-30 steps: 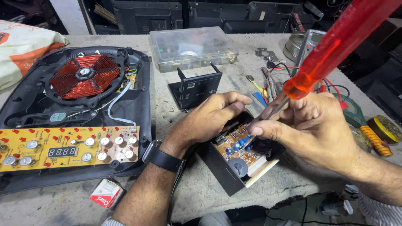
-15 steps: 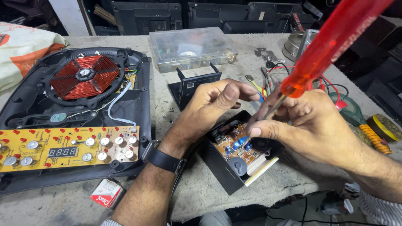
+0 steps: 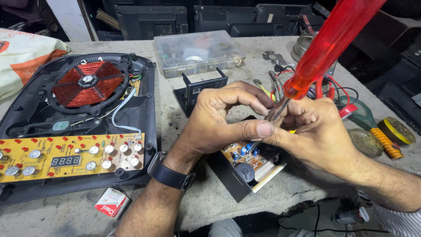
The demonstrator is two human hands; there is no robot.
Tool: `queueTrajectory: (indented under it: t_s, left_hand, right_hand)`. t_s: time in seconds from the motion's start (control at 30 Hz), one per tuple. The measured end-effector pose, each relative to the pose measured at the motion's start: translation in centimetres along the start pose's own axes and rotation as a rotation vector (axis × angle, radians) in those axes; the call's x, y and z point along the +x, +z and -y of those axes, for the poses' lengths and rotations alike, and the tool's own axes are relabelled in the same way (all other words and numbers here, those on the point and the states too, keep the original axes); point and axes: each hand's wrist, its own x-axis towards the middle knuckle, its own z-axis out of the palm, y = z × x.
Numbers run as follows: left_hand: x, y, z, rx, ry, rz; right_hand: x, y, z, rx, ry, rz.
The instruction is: The person repairs an audio amplifier circuit board mounted in a black chassis on a cluttered workbench. They unscrew and reposition the board with a screwdriver, adjust components and wiring by hand, solder joints on the board with a soldering iron, and use a blue plastic tool to work on the board near the end.
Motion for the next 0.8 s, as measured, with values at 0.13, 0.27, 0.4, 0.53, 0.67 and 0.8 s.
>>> queueTrajectory:
  t_s: [0.13, 0.27, 0.4, 0.53, 0.67, 0.8]
  left_hand:
    - [0.3, 0.6, -1.0, 0.078, 0.032, -0.041]
    - [0.3, 1.7, -1.3, 0.129, -0.020, -0.106]
    - [0.1, 1.7, -1.4, 0.084, -0.019, -0.071]
    - [0.1, 1.6, -1.5, 0.094, -0.022, -0.009]
    - [0.1, 1.7, -1.7, -0.026, -0.089, -0.011]
    - [0.2, 1.5, -1.8, -0.020, -0.046, 0.050]
  right_hand:
    - [-0.3, 0.6, 0.2, 0.099, -0.007, 0.017]
    - [0.3, 0.2, 2.7, -0.193, 0.093, 0.125]
    - [1.6, -4.3, 6.4, -0.141, -0.209, 0.147]
    - [1.9, -7.4, 8.4, 0.075, -0.443, 0.126]
    - [3.2, -7.3, 9.3, 0.138, -0.274, 0.149]
    - [4.3, -6.2, 10.9, -0.013, -0.298, 0.151]
